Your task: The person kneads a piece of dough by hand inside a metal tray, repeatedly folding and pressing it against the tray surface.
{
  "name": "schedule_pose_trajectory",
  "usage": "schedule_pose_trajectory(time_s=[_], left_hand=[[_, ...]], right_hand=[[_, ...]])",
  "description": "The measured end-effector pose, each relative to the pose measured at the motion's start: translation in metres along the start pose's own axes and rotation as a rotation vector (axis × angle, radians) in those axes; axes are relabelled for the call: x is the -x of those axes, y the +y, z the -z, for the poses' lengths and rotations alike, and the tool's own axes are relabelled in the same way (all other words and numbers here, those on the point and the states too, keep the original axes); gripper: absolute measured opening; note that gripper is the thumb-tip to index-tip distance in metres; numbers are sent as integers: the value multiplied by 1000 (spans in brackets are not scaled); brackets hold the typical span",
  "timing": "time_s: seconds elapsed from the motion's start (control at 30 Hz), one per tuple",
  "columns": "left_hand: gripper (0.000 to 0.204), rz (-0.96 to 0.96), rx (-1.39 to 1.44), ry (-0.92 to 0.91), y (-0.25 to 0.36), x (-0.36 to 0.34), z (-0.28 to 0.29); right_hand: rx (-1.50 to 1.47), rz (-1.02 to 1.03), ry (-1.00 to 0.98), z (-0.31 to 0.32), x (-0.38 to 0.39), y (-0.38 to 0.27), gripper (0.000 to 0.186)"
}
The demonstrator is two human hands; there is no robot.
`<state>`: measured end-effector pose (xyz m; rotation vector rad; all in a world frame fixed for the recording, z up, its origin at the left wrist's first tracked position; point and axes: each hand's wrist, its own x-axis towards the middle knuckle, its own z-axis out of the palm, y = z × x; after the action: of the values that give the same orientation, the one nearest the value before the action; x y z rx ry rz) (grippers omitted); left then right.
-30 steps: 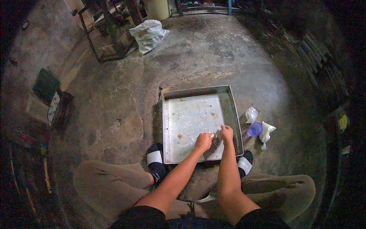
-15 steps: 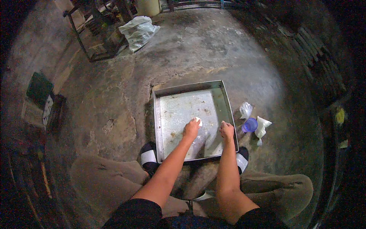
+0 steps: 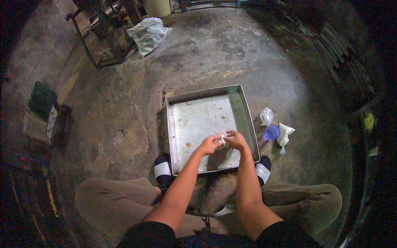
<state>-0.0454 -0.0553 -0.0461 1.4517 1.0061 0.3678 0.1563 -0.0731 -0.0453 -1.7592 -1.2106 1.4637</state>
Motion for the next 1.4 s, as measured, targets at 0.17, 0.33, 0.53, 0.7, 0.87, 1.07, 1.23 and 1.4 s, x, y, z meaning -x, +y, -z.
schedule_pose_trajectory(time_s=[0.17, 0.33, 0.53, 0.7, 0.87, 1.07, 1.23, 1.4], left_hand=[[46, 160, 505, 277, 22, 4, 36], [53, 165, -424, 360, 8, 8, 49], [53, -37, -936, 372, -46, 21, 25], [48, 45, -1167, 324, -37, 15, -7], [45, 166, -967, 364, -62, 6, -4], [49, 135, -894, 20, -16, 14, 26], [52, -27, -708, 130, -30, 21, 40], [54, -16, -630, 211, -41, 24, 39]], right_hand=[[727, -57, 342, -61, 31, -37, 54], [1257, 187, 743, -145, 46, 3, 36], [987, 354, 412, -110, 46, 0, 31], [549, 209, 544, -13, -7, -5, 37], [591, 306, 324, 26, -3, -29, 32], [865, 234, 444, -51, 24, 19, 24], [776, 343, 395, -98, 55, 1, 35], [471, 271, 325, -69, 35, -34, 28]])
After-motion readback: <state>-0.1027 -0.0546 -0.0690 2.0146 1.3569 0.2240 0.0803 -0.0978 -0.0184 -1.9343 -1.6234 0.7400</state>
